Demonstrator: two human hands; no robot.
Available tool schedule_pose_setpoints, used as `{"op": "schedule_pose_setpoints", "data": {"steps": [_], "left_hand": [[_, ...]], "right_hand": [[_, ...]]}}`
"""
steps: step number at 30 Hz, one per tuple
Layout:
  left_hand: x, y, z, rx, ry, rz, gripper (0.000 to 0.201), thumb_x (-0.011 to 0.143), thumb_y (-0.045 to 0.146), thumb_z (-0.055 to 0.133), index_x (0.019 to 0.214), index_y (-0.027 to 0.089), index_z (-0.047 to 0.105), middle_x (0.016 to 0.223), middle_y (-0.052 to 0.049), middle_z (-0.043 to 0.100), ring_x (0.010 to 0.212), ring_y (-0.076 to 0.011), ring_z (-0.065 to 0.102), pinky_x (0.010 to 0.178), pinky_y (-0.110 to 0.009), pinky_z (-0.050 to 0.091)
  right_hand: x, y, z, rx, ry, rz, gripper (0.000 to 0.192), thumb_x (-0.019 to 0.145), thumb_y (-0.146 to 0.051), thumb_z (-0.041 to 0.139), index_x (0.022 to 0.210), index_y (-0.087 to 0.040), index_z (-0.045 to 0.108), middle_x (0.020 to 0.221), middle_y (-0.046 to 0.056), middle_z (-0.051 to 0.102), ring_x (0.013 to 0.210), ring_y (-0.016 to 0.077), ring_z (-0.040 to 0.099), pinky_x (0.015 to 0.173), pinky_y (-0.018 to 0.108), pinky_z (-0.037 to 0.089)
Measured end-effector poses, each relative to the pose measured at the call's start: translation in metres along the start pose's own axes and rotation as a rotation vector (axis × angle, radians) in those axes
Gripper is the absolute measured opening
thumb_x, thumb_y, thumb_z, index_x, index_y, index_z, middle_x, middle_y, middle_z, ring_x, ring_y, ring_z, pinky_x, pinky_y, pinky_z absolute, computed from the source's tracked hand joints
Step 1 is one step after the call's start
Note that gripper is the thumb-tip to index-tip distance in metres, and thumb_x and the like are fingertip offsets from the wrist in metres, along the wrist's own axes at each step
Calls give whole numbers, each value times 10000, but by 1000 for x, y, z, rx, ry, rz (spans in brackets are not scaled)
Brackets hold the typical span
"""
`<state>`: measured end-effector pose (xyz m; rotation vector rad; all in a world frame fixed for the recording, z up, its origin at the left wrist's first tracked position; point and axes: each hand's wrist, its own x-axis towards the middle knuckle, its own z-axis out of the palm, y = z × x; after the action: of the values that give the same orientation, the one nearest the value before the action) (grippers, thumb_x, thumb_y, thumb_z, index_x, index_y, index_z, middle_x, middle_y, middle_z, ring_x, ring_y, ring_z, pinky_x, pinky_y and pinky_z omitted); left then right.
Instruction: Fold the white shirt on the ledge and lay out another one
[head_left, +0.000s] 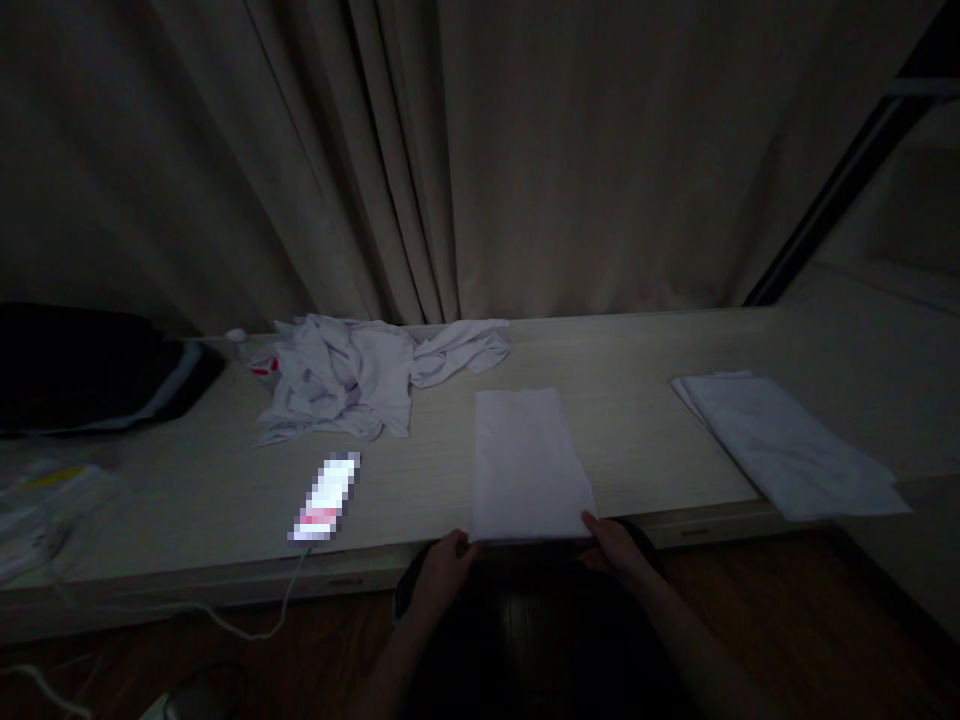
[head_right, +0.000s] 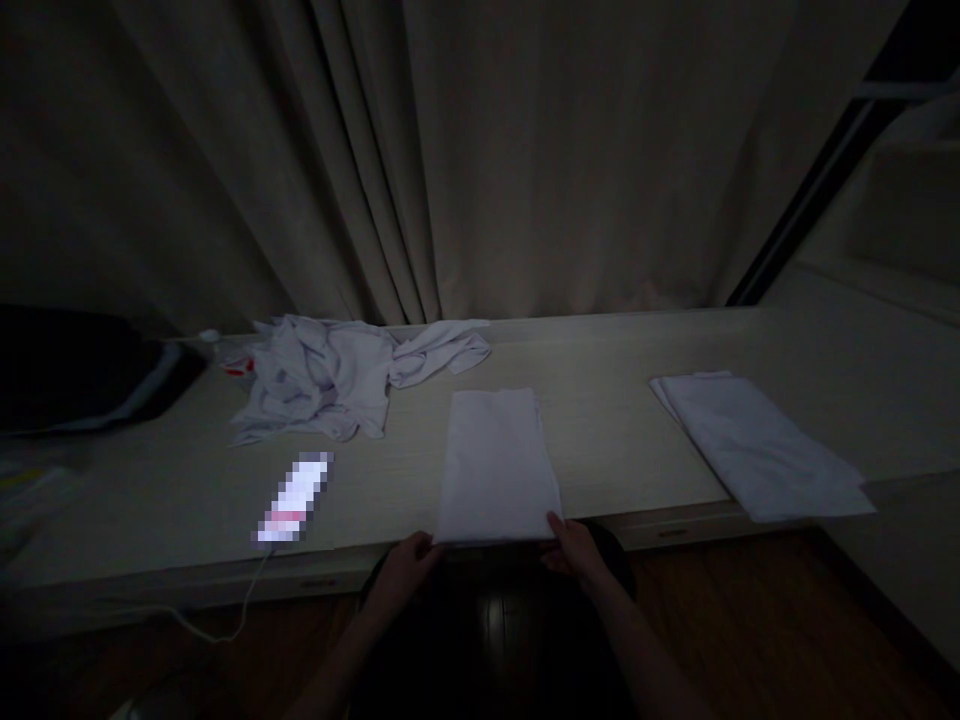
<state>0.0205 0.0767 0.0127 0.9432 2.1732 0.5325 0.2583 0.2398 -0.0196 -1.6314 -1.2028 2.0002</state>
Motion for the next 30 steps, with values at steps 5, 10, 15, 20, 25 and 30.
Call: {"op": "schedule_pose_setpoints", "data": {"steps": [5, 10, 15, 20, 25, 30], "left_hand": [[-6, 7, 4, 342, 148, 71, 264, 875, 306, 358, 938, 170, 574, 949, -143, 691, 940, -258, 644, 853, -398, 451], [-4, 8, 8, 494, 187, 78, 285, 880, 321, 338, 940, 178, 577, 918, -146, 709, 867, -268, 673, 752, -374, 466], [-3, 4, 7, 489, 240, 28, 289, 877, 301, 316, 924, 167, 567, 914, -168, 707, 860, -287, 675, 735, -391, 469], [-6, 2, 10, 332, 233, -15, 277, 871, 290, 343, 944, 153, 573, 949, -197, 690, 938, -316, 651, 828, -461, 456], [-8, 0, 7, -66, 88, -87, 222, 840, 269, 454, 1012, 160, 542, 1015, -135, 688, 900, -225, 668, 816, -382, 520], [-9, 2, 5, -525, -37, -196, 384, 877, 472, 377, 1063, 165, 512, 1101, -128, 654, 714, -167, 686, 561, -317, 583]], "right_hand": [[2, 3, -2, 3, -8, -12, 311, 897, -435, 499, 897, -127, 539, 677, 64, 672, 434, 114, 595, 413, 218, 482], [4, 5, -1, -7, 16, -12, 322, 896, -432, 504, 924, -115, 551, 680, 69, 680, 444, 121, 610, 431, 225, 497], [5, 3, 1, -39, 83, -23, 272, 880, -379, 544, 892, -111, 583, 622, 53, 668, 432, 122, 608, 404, 207, 482], [2, 2, 1, -51, 109, -39, 258, 850, -358, 592, 875, -102, 601, 595, 45, 657, 418, 122, 603, 380, 194, 460], [0, 3, -3, -68, 93, -49, 222, 901, -304, 504, 855, -103, 585, 565, 30, 641, 397, 121, 594, 360, 196, 449], [3, 5, -3, -76, 95, -53, 239, 888, -340, 527, 853, -109, 578, 565, 37, 644, 397, 125, 595, 373, 206, 463]]}}
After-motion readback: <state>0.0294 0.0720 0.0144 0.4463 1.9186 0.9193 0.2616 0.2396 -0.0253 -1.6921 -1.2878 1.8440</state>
